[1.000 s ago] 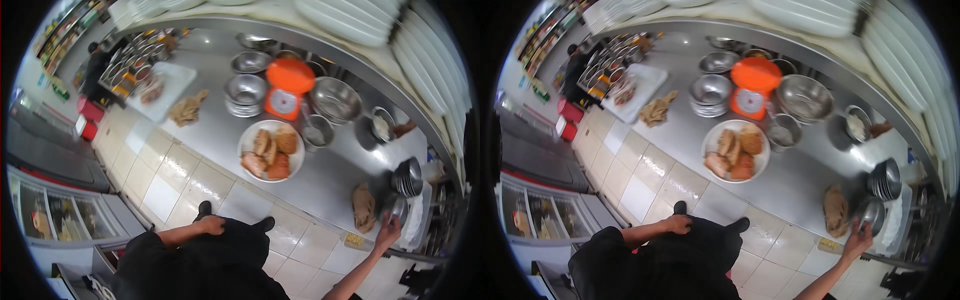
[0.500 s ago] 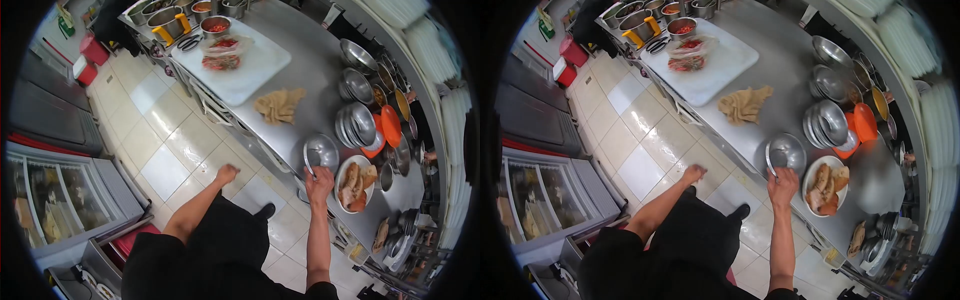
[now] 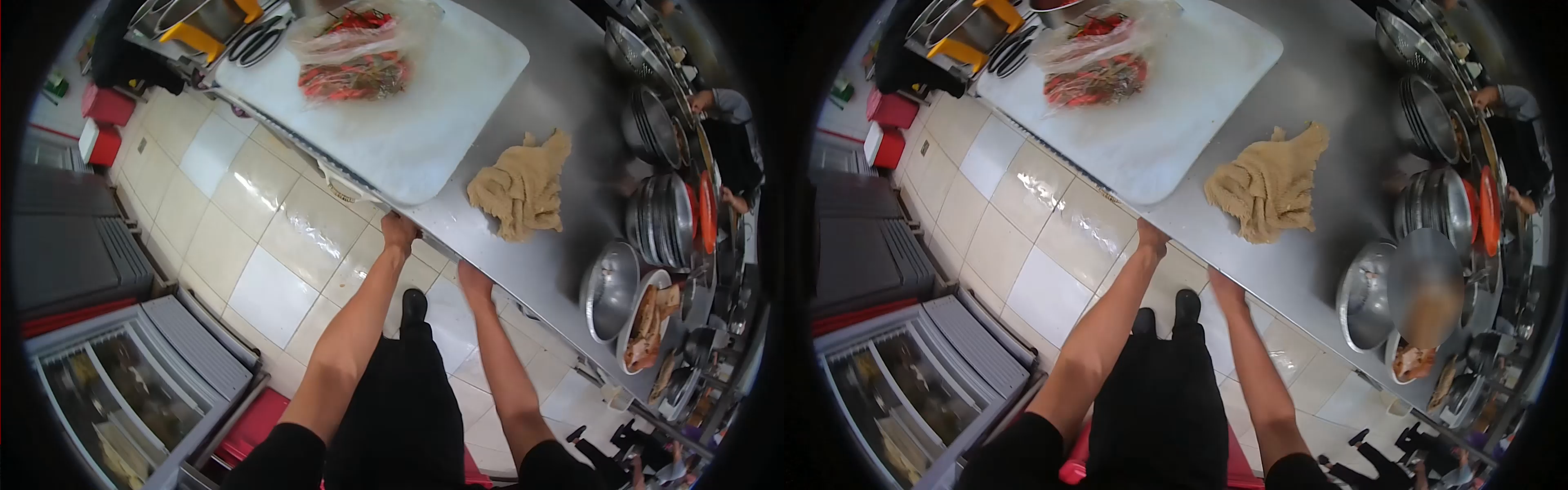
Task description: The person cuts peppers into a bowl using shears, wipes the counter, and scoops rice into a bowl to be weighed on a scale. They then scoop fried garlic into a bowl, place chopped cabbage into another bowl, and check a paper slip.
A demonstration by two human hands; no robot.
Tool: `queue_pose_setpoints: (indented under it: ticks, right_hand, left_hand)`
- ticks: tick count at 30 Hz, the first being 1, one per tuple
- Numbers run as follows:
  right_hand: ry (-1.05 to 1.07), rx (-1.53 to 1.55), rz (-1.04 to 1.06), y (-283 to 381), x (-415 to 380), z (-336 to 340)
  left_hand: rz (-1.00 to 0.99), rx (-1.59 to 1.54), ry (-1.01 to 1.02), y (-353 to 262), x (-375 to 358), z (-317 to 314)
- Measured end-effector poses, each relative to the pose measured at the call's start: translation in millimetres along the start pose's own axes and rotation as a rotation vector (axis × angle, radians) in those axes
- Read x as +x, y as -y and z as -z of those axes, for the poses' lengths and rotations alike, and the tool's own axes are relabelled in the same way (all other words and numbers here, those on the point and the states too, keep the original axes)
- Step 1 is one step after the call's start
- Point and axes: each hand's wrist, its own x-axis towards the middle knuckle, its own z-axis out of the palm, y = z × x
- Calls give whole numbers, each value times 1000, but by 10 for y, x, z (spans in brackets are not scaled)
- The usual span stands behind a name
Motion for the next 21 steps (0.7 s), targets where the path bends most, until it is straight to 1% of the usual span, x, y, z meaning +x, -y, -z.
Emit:
queue_pose_setpoints:
  ticks: [1,2,3,5,7,8,11,12,13,15,17,19,20,21]
  right_hand:
    - [129,-129,20,-294,73,-191]
    - [260,-249,-12,-522,219,-337]
    - [347,-320,-62,-666,311,-439]
    - [476,-423,-133,-903,476,-549]
    - [518,-442,-183,-1040,534,-600]
    - [520,-430,-211,-1099,546,-613]
    - [464,-341,-304,-1188,546,-642]
    - [415,-273,-341,-1160,536,-643]
    - [331,-158,-403,-1132,524,-642]
    - [123,196,-555,-993,520,-618]
    - [-81,832,-736,-745,538,-552]
    - [-247,1479,-816,-373,570,-417]
    - [-289,1699,-814,-182,593,-340]
    - [-317,1873,-807,-1,604,-279]
  left_hand:
    - [4,-48,-31,-15,-35,-4]
    - [-17,-114,-110,-76,-120,-61]
    - [-15,-102,-101,-24,-89,15]
    - [68,-51,-113,39,-82,252]
    - [21,-29,-135,-22,-354,453]
    - [33,-21,-141,13,-457,616]
    - [72,-43,-180,23,-830,1012]
    - [72,-36,-185,30,-927,1133]
    - [69,3,-210,34,-1016,1249]
    - [71,41,-228,84,-1168,1471]
    - [71,96,-274,191,-1204,1720]
    - [64,96,-307,292,-1255,1937]
    - [56,90,-342,326,-1258,2010]
    - [55,93,-336,347,-1242,2077]
